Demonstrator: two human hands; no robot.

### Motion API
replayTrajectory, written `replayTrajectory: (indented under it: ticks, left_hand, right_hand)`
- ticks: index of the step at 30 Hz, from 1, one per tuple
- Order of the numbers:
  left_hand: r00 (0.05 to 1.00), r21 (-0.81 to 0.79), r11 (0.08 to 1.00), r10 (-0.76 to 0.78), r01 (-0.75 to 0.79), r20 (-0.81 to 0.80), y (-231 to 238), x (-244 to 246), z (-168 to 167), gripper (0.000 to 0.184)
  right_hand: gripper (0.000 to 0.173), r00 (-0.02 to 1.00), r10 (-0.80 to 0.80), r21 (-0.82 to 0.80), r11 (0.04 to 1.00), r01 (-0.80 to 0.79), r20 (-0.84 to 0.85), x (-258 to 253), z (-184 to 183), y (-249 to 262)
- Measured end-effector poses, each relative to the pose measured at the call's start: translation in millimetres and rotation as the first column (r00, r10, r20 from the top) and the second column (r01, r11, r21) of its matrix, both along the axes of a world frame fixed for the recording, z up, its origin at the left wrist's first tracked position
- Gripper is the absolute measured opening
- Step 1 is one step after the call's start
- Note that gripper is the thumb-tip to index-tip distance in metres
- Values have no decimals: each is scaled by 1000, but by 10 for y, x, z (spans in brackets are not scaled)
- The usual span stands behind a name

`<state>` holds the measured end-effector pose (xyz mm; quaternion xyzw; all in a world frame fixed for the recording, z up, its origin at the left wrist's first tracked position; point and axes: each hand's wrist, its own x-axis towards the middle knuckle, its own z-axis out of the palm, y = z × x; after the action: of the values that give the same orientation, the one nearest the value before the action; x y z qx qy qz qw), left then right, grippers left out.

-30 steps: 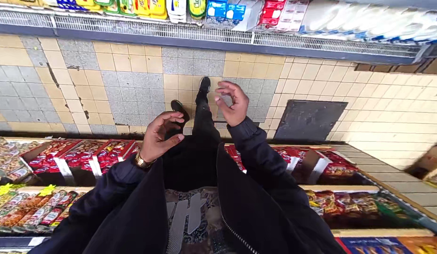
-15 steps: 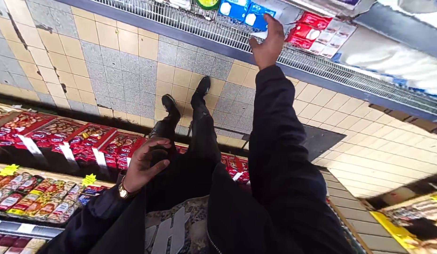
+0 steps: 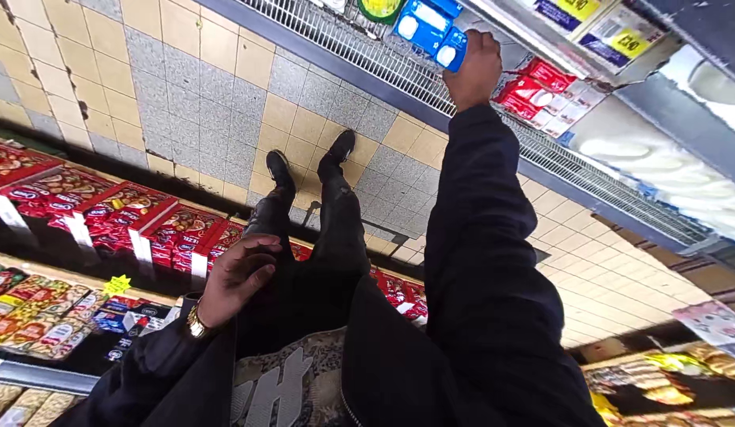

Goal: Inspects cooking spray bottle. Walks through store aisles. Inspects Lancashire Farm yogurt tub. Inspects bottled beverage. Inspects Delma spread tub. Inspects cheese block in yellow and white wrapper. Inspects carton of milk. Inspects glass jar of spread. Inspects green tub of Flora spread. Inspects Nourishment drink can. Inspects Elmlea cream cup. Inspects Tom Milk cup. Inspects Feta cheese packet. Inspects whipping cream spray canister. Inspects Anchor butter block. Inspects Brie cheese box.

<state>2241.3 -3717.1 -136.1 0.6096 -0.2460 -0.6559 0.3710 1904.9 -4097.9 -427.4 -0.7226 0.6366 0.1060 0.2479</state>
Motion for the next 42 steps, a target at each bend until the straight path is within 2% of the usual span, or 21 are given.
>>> replayTrajectory:
  ticks: [5,10,16,22,26,31,35,42]
  left_hand:
    - [1000,-27,999,20,-20,6,33,37,72,41]
    - [1000,-94,996,-2,-1,-25,49,55,250,43]
    - [990,-279,955,-125,104,-60,-16,149,667,46]
    - [952,-408,865,-304,291,35,-17,369,1169,60]
    - [917,-483,790,-392,377,76,46,531,1475,70]
    - [874,-583,673,-465,455,145,151,755,1826,81]
    - [865,-639,634,-491,435,102,279,922,2035,92]
    - [830,-681,601,-558,418,17,595,1090,2167,104]
  right_hand:
    - [66,999,-20,-51,998,21,30,-77,135,175]
    - [68,995,-74,-133,988,84,74,-195,729,488]
    - [71,969,-95,-133,983,127,228,-169,2039,1029]
    - [65,900,-23,-109,991,78,436,60,3514,1705]
    - [59,787,16,-15,1000,-9,617,430,4426,2115]
    - [47,600,-69,167,980,-108,797,994,5332,2539]
    - [42,543,-22,168,961,-221,839,1369,5796,2762]
    - [32,587,30,177,940,-292,809,1872,6157,3123]
